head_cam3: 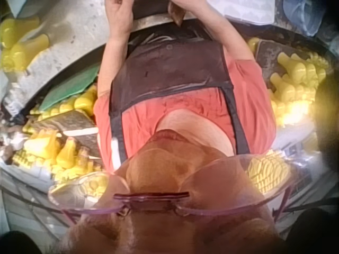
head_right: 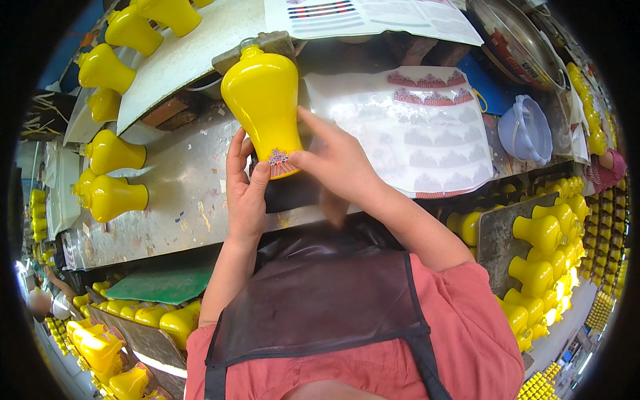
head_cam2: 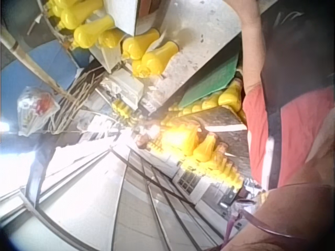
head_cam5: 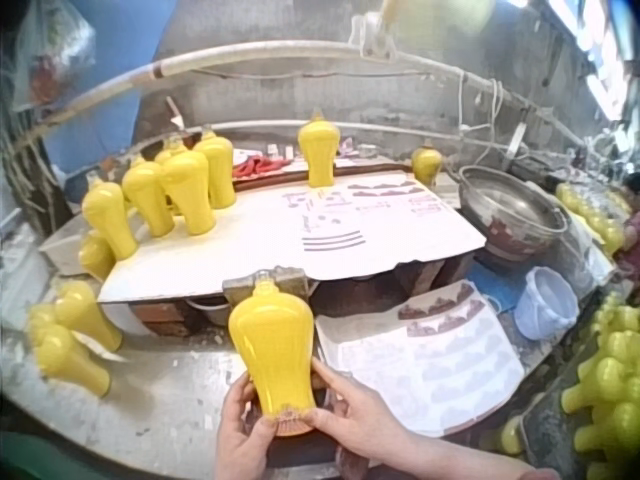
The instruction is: The person picks up a yellow plastic bottle and applies a sticker to its base, then smooths it down. They repeat this process with another sticker on the body of the bottle, pressing and smoothing each one into place.
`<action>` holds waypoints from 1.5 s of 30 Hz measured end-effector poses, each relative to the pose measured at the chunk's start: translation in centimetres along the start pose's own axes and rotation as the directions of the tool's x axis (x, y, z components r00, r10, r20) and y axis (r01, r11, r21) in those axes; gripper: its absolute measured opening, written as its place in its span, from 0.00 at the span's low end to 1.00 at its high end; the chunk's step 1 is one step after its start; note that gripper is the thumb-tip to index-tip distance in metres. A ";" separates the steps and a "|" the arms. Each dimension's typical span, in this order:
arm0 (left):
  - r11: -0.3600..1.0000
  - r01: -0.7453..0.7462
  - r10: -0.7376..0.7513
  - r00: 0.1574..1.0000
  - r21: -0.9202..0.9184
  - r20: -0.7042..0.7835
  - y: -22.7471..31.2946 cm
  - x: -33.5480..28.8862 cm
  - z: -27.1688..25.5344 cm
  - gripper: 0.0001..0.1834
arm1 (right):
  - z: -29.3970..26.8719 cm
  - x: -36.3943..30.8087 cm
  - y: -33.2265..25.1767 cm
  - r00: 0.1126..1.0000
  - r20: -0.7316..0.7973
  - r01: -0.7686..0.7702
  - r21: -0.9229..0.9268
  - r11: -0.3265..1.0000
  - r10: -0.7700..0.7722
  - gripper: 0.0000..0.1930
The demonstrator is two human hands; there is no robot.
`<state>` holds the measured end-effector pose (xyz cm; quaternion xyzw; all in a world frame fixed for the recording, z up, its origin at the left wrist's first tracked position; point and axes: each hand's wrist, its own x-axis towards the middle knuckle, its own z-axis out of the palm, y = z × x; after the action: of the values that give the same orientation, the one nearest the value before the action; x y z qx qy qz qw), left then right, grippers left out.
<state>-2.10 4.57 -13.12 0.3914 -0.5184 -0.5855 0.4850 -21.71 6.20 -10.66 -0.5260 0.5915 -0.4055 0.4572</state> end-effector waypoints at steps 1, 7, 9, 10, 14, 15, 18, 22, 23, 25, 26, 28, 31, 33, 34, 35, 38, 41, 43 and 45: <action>1.000 -0.002 0.002 1.000 -0.012 0.004 0.0 0.0 0.0 0.37 | 0.0 0.0 0.0 1.000 -0.003 0.004 -0.002 1.000 -0.004 0.41; 1.000 0.001 0.000 1.000 0.018 -0.019 0.1 0.0 0.0 0.36 | 0.3 0.0 0.2 0.995 0.002 0.097 -0.003 0.995 -0.097 0.39; 1.000 0.005 -0.005 1.000 0.007 -0.023 0.1 0.1 0.1 0.36 | 0.2 0.1 0.3 0.995 0.003 0.096 -0.003 0.995 -0.096 0.39; 1.000 0.008 -0.008 1.000 0.001 -0.026 0.1 0.1 0.1 0.37 | 0.2 0.1 0.3 0.996 0.006 0.093 -0.004 0.996 -0.093 0.39; 1.000 0.025 -0.025 0.999 -0.014 -0.024 0.2 0.0 0.1 0.37 | 0.4 0.0 0.6 0.995 -0.003 0.098 -0.006 0.995 -0.098 0.39; 0.999 0.029 -0.030 0.999 -0.018 -0.022 0.3 -0.1 0.1 0.37 | 0.5 -0.1 0.7 0.994 -0.008 0.105 -0.006 0.994 -0.105 0.39; 1.000 0.029 -0.029 0.999 -0.008 -0.020 0.5 0.0 0.1 0.37 | 0.3 0.0 0.8 0.996 -0.022 0.088 0.037 0.995 -0.087 0.36; 0.998 0.069 -0.068 0.997 0.015 -0.040 1.0 0.0 0.2 0.38 | -1.7 1.1 0.4 0.980 -0.156 -0.072 0.315 0.946 0.127 0.23; 0.998 0.063 -0.062 0.998 0.029 -0.027 1.2 -0.1 0.2 0.39 | -2.4 1.5 0.2 0.937 -0.231 -0.154 0.401 0.903 0.262 0.23; 0.997 0.054 -0.054 0.999 0.056 0.000 1.4 -0.2 0.3 0.42 | -3.6 1.9 -0.4 0.885 -0.241 -0.141 0.676 0.723 0.398 0.19; 0.995 0.041 -0.042 0.999 0.096 0.003 1.4 0.0 0.3 0.43 | -3.9 1.7 -0.7 0.930 -0.181 -0.115 0.684 0.721 0.320 0.14; 0.984 0.015 -0.017 1.000 0.175 0.012 1.3 0.2 0.4 0.45 | -3.9 1.4 -1.4 0.980 -0.139 -0.044 0.536 0.843 0.140 0.09; 0.962 0.033 -0.036 0.999 0.270 0.007 1.3 0.4 0.3 0.46 | -2.8 0.8 -2.6 0.935 0.003 0.353 -0.031 0.935 -0.353 0.12; 0.977 0.020 -0.024 1.000 0.213 0.017 1.3 0.4 0.5 0.46 | -2.7 1.0 -3.7 0.763 0.069 0.596 -0.460 0.658 -0.643 0.11; 0.983 0.014 -0.019 0.999 0.183 0.027 1.4 0.4 0.5 0.45 | -2.3 1.0 -4.1 0.728 0.048 0.613 -0.493 0.618 -0.684 0.11; 0.978 0.026 -0.029 1.000 0.207 0.012 1.4 0.3 0.5 0.45 | -2.1 1.0 -4.6 0.689 0.030 0.628 -0.525 0.575 -0.724 0.11; 0.972 0.034 -0.036 0.999 0.231 0.005 1.6 0.3 0.7 0.46 | -1.4 0.8 -5.5 0.645 0.181 0.707 -0.511 0.489 -0.743 0.11; 0.978 0.072 -0.075 0.997 0.194 0.010 1.5 -0.1 0.6 0.46 | -1.2 0.5 -5.7 0.601 0.265 0.727 -0.574 0.378 -0.754 0.12; 0.966 0.026 -0.039 0.998 0.257 0.045 1.4 -0.1 -0.1 0.46 | -1.4 0.2 -5.3 0.634 0.183 0.623 -0.695 0.358 -0.751 0.13; 0.945 -0.015 -0.014 0.996 0.327 0.086 1.2 0.3 -1.3 0.43 | -1.4 0.0 -4.8 0.572 0.125 0.673 -0.636 0.377 -0.811 0.15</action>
<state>-0.72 4.00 -12.17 0.4406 -0.6290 -0.5077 0.3905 -21.86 5.61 -5.74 -0.8078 0.4311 -0.3999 -0.0412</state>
